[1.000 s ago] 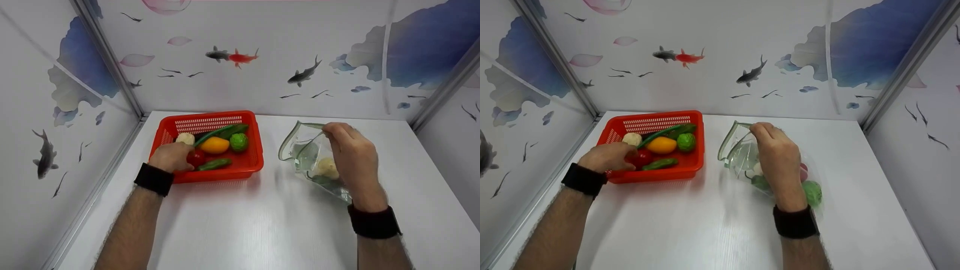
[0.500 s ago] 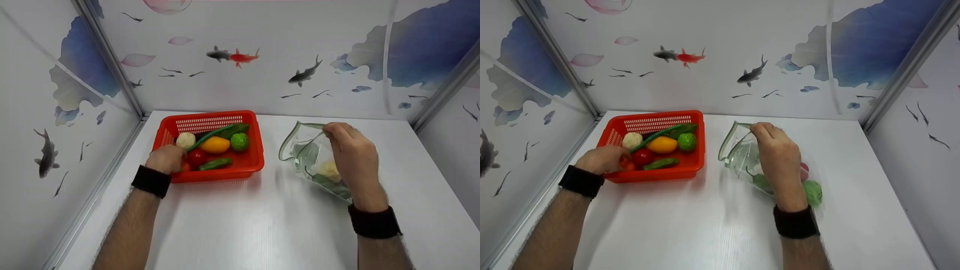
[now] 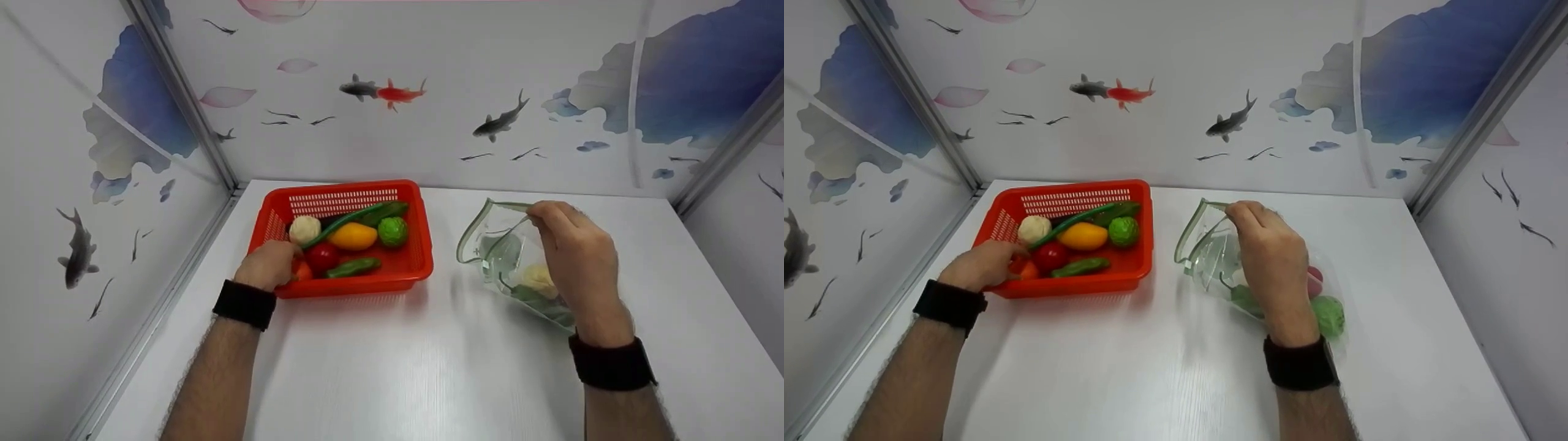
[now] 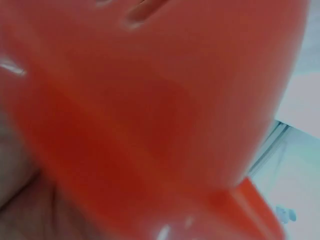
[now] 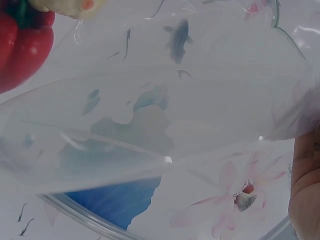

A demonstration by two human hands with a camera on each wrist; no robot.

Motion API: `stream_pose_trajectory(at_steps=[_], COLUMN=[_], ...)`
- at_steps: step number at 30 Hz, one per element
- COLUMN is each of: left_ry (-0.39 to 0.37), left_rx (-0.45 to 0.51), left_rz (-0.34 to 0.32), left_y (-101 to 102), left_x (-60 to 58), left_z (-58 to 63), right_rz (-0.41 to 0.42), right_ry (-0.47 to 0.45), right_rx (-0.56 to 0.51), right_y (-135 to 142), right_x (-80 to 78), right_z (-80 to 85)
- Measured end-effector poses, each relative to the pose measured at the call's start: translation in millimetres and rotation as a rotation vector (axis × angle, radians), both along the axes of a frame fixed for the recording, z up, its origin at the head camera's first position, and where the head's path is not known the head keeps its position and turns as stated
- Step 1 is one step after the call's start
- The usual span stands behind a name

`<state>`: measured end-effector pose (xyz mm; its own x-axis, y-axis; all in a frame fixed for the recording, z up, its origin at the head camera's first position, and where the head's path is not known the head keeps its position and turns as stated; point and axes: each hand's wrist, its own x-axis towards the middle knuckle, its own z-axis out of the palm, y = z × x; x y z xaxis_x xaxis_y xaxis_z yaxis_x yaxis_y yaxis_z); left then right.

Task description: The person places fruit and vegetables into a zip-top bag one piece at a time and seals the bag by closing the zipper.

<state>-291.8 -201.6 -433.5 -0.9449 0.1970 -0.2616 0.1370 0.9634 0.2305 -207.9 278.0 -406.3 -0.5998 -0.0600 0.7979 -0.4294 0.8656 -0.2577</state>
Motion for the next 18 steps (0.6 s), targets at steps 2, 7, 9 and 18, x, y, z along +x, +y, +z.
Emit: stream_pose_trajectory(at_steps=[2,7,9,18], left_ry=[-0.013,-0.051,-0.059,-0.103], left_rx=[0.008,0.020,0.014,0.002], left_rz=[0.007,0.012,0.002,0.013], left_y=[-0.5,-2.4,-4.0,-6.8], left_x=[-2.3,-5.9,-7.3,-11.3], left_z=[-2.5,-6.1,-7.4,-9.6], right_rz=[0.001,-0.002,0.001,0.011], right_ry=[0.000,-0.001,0.006,0.013], right_rx=[0.001,0.003,0.005,0.001], right_y=[0.0,0.8,1.0,0.8], right_x=[-0.1,-0.6,-0.8,-0.6], right_z=[-0.4,-1.2,-1.5,-1.3])
